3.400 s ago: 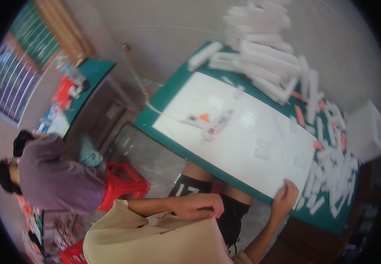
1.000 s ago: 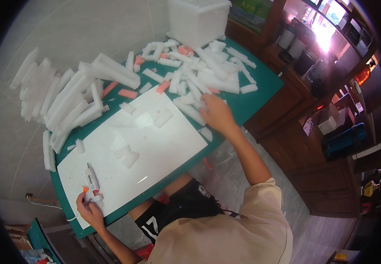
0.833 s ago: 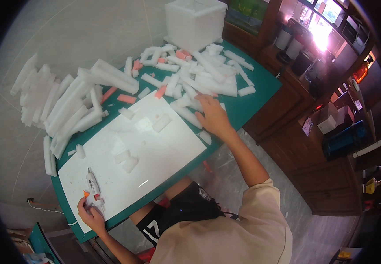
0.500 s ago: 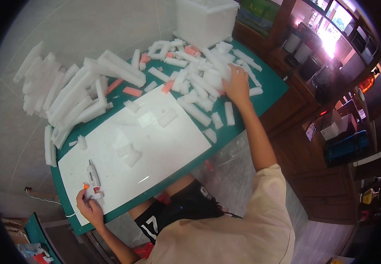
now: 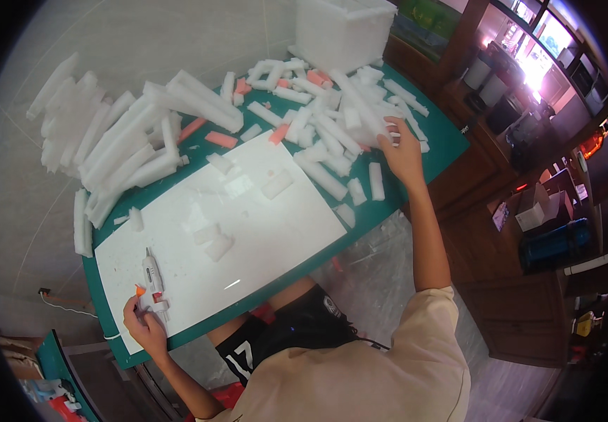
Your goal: Glue small white and pink foam blocks together using a hot glue gun.
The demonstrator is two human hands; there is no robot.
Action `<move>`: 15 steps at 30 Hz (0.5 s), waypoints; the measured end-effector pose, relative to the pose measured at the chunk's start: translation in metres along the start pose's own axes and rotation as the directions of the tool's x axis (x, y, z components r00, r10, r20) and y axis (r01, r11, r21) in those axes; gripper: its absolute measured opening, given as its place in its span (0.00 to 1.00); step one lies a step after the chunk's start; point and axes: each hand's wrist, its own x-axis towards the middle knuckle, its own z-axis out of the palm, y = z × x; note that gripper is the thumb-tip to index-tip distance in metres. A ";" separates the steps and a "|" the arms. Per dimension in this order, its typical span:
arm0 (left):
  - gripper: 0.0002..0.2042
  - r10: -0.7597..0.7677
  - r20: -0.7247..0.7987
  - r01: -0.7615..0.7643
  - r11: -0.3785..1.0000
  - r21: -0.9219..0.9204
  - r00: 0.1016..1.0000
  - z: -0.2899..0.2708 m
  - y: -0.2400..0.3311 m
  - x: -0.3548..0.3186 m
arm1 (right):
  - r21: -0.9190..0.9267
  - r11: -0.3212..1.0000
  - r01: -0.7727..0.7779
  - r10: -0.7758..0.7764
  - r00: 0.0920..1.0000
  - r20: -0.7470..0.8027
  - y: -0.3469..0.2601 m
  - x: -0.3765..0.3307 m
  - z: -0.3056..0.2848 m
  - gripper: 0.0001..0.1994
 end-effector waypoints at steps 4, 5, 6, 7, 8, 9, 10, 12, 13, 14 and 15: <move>0.23 0.040 -0.003 -0.040 0.999 0.013 0.999 0.001 0.000 0.001 | -0.157 0.982 0.104 -0.102 0.995 0.021 0.026 0.001 -0.001 0.26; 0.23 0.042 -0.004 -0.042 0.999 0.007 0.999 0.001 0.001 0.002 | -0.212 0.966 0.149 -0.145 0.989 0.035 0.032 0.004 -0.001 0.26; 0.23 0.046 -0.008 -0.046 0.999 0.000 0.999 0.001 0.003 0.002 | -0.220 0.968 0.121 -0.106 0.991 0.080 0.035 0.006 -0.001 0.26; 0.23 0.051 -0.011 -0.051 0.999 -0.006 0.999 0.001 0.005 0.002 | -0.231 0.968 0.094 -0.067 0.990 0.124 0.037 0.007 0.000 0.26; 0.23 0.058 -0.012 -0.058 0.998 -0.005 0.998 0.000 0.004 0.002 | -0.236 0.970 0.065 -0.025 0.985 0.169 0.031 0.006 0.002 0.26; 0.23 0.065 -0.013 -0.065 0.998 -0.003 0.998 -0.001 0.004 0.001 | -0.272 0.962 0.020 0.037 0.978 0.205 0.023 0.006 0.000 0.29; 0.23 0.073 -0.013 -0.073 0.997 -0.002 0.997 -0.001 0.004 0.002 | -0.237 0.970 0.061 -0.021 0.985 0.170 0.018 0.009 0.005 0.30; 0.24 0.057 -0.004 -0.057 0.998 -0.007 0.998 0.000 0.004 0.002 | -0.183 0.975 0.123 -0.105 0.989 0.107 0.014 0.003 0.012 0.34; 0.24 0.045 -0.004 -0.045 0.999 -0.008 0.999 0.000 0.003 0.003 | -0.215 0.971 0.103 -0.076 0.989 0.130 0.011 0.005 0.016 0.35; 0.24 0.032 0.000 -0.032 0.999 -0.009 0.999 -0.001 0.002 0.002 | -0.249 0.965 0.082 -0.043 0.987 0.156 0.006 0.010 0.021 0.37; 0.24 0.032 0.008 -0.032 0.999 -0.017 0.999 0.000 0.001 0.002 | -0.287 0.956 0.061 -0.011 0.985 0.174 0.002 0.016 0.022 0.38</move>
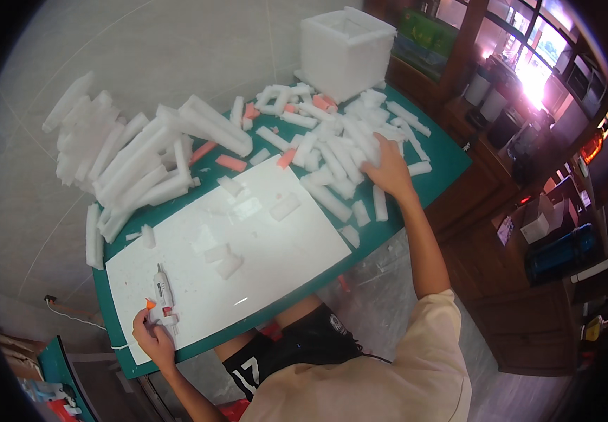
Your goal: Glue small white and pink foam blocks together using a hot glue gun.
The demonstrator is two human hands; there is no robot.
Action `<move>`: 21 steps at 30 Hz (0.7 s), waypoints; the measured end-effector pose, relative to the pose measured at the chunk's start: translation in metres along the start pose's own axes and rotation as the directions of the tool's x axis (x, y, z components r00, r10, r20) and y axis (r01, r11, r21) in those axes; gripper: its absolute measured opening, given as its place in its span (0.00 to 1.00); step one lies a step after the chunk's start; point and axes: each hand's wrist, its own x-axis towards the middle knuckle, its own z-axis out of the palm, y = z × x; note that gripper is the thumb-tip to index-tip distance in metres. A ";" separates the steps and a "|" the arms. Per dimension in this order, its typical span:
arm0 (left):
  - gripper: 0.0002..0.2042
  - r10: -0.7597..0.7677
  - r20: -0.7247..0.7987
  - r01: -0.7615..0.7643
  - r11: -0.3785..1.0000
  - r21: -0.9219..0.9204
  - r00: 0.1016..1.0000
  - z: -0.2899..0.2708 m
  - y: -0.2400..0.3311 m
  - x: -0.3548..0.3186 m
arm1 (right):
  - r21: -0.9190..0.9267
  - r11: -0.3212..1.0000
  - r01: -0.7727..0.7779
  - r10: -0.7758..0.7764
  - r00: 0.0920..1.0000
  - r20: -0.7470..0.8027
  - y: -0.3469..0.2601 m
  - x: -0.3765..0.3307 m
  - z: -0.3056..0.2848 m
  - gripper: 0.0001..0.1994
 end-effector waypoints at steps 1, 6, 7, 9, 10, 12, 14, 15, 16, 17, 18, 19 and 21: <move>0.24 -0.001 0.008 0.001 1.000 -0.008 1.000 -0.001 -0.002 -0.001 | 0.002 1.000 -0.027 0.027 0.999 0.021 -0.001 0.004 0.002 0.38; 0.24 0.022 -0.010 -0.022 1.000 0.008 1.000 0.000 -0.001 -0.002 | -0.018 0.999 -0.049 0.051 0.994 0.099 0.012 0.022 0.016 0.36; 0.23 0.033 -0.012 -0.033 0.999 0.008 0.999 0.001 -0.001 0.001 | -0.031 0.999 -0.035 0.039 0.991 0.129 0.014 0.025 0.015 0.35; 0.23 0.030 -0.008 -0.030 0.999 0.014 1.000 0.000 -0.002 -0.001 | -0.015 0.999 -0.048 0.050 0.993 0.104 0.013 0.025 0.013 0.33; 0.23 0.025 -0.010 -0.025 1.000 0.016 1.000 0.000 -0.001 -0.001 | -0.007 0.998 -0.056 0.056 0.994 0.091 0.012 0.024 0.011 0.31; 0.23 0.021 -0.009 -0.021 1.000 0.014 1.000 0.002 0.001 0.000 | 0.048 0.993 -0.111 0.111 0.994 0.005 0.020 0.026 0.002 0.30; 0.23 0.021 0.001 -0.021 1.000 0.012 1.000 0.000 0.005 0.001 | 0.101 0.985 -0.143 0.152 0.985 -0.086 0.030 0.025 -0.009 0.28; 0.23 0.022 -0.002 -0.022 1.000 0.015 1.000 0.000 0.005 0.000 | 0.125 0.981 -0.148 0.164 0.977 -0.135 0.034 0.025 -0.014 0.27; 0.24 0.022 -0.004 -0.022 1.000 0.019 1.000 -0.001 0.004 0.000 | 0.150 0.977 -0.152 0.178 0.967 -0.183 0.038 0.024 -0.019 0.26; 0.24 0.022 -0.001 -0.022 1.000 0.021 1.000 -0.001 0.004 0.000 | 0.146 0.978 -0.151 0.173 0.973 -0.155 0.041 0.023 -0.026 0.25; 0.24 0.015 -0.003 -0.015 1.000 0.023 1.000 -0.001 0.004 -0.001 | 0.141 0.979 -0.150 0.168 0.978 -0.127 0.045 0.024 -0.032 0.25; 0.24 0.008 -0.006 -0.008 1.000 0.025 1.000 -0.001 0.005 0.000 | 0.138 0.979 -0.149 0.163 0.982 -0.098 0.046 0.025 -0.036 0.25; 0.24 0.005 -0.003 -0.004 1.000 0.029 1.000 0.000 0.003 0.000 | 0.090 0.991 -0.099 0.103 0.994 -0.040 0.043 0.025 -0.041 0.25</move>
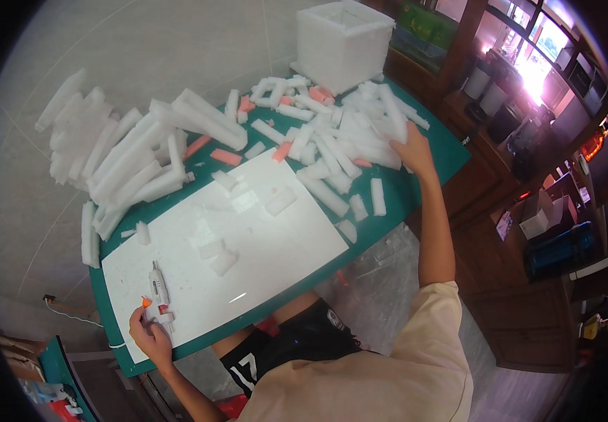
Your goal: Glue small white and pink foam blocks together using a hot glue gun.
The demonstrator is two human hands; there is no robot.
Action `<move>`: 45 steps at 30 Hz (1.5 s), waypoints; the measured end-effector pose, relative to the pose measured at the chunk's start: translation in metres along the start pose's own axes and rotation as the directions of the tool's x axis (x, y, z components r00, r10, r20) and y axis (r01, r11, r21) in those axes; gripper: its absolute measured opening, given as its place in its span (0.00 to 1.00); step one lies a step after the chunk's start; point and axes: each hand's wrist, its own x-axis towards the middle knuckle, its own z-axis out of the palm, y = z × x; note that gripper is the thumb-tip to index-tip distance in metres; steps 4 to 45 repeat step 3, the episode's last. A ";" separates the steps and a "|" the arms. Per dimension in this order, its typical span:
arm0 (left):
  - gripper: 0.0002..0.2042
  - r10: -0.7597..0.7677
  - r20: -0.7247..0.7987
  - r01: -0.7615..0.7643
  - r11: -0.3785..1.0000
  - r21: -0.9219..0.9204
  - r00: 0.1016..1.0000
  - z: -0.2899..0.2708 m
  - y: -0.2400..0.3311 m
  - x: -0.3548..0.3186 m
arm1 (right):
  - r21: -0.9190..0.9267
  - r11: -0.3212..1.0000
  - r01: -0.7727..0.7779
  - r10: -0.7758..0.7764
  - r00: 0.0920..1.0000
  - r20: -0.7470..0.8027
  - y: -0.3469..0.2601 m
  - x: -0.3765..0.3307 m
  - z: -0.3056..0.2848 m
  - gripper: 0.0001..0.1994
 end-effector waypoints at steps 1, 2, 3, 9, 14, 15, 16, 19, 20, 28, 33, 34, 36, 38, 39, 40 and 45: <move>0.24 0.003 0.004 -0.003 1.000 0.002 1.000 0.000 -0.002 0.000 | -0.021 0.999 0.028 -0.027 0.999 0.034 -0.001 0.001 -0.001 0.25; 0.24 0.007 0.005 -0.007 1.000 0.005 1.000 0.000 -0.002 0.000 | -0.077 0.991 0.110 -0.105 0.992 0.064 0.002 0.003 0.001 0.25; 0.24 -0.007 0.015 0.007 1.000 0.011 1.000 0.000 -0.002 0.000 | -0.130 0.973 0.193 -0.181 0.978 0.099 0.007 0.006 0.005 0.25; 0.24 -0.007 0.015 0.007 1.000 0.011 1.000 0.000 -0.002 0.000 | -0.130 0.973 0.193 -0.181 0.978 0.099 0.007 0.006 0.005 0.25; 0.24 -0.007 0.015 0.007 1.000 0.011 1.000 0.000 -0.002 0.000 | -0.130 0.973 0.193 -0.181 0.978 0.099 0.007 0.006 0.005 0.25; 0.24 -0.007 0.015 0.007 1.000 0.011 1.000 0.000 -0.002 0.000 | -0.130 0.973 0.193 -0.181 0.978 0.099 0.007 0.006 0.005 0.25; 0.24 -0.007 0.015 0.007 1.000 0.011 1.000 0.000 -0.002 0.000 | -0.130 0.973 0.193 -0.181 0.978 0.099 0.007 0.006 0.005 0.25; 0.24 -0.007 0.015 0.007 1.000 0.011 1.000 0.000 -0.002 0.000 | -0.130 0.973 0.193 -0.181 0.978 0.099 0.007 0.006 0.005 0.25; 0.24 -0.007 0.015 0.007 1.000 0.011 1.000 0.000 -0.002 0.000 | -0.130 0.973 0.193 -0.181 0.978 0.099 0.007 0.006 0.005 0.25; 0.24 -0.007 0.015 0.007 1.000 0.011 1.000 0.000 -0.002 0.000 | -0.130 0.973 0.193 -0.181 0.978 0.099 0.007 0.006 0.005 0.25; 0.24 -0.007 0.015 0.007 1.000 0.011 1.000 0.000 -0.002 0.000 | -0.130 0.973 0.193 -0.181 0.978 0.099 0.007 0.006 0.005 0.25; 0.24 -0.007 0.015 0.007 1.000 0.011 1.000 0.000 -0.002 0.000 | -0.130 0.973 0.193 -0.181 0.978 0.099 0.007 0.006 0.005 0.25; 0.24 -0.007 0.015 0.007 1.000 0.011 1.000 0.000 -0.002 0.000 | -0.130 0.973 0.193 -0.181 0.978 0.099 0.007 0.006 0.005 0.25; 0.24 -0.007 0.015 0.007 1.000 0.011 1.000 0.000 -0.002 0.000 | -0.130 0.973 0.193 -0.181 0.978 0.099 0.007 0.006 0.005 0.25; 0.24 -0.007 0.015 0.007 1.000 0.011 1.000 0.000 -0.002 0.000 | -0.130 0.973 0.193 -0.181 0.978 0.099 0.007 0.006 0.005 0.25; 0.24 -0.007 0.015 0.007 1.000 0.011 1.000 0.000 -0.002 0.000 | -0.130 0.973 0.193 -0.181 0.978 0.099 0.007 0.006 0.005 0.25; 0.24 -0.007 0.015 0.007 1.000 0.011 1.000 0.000 -0.002 0.000 | -0.130 0.973 0.193 -0.181 0.978 0.099 0.007 0.006 0.005 0.25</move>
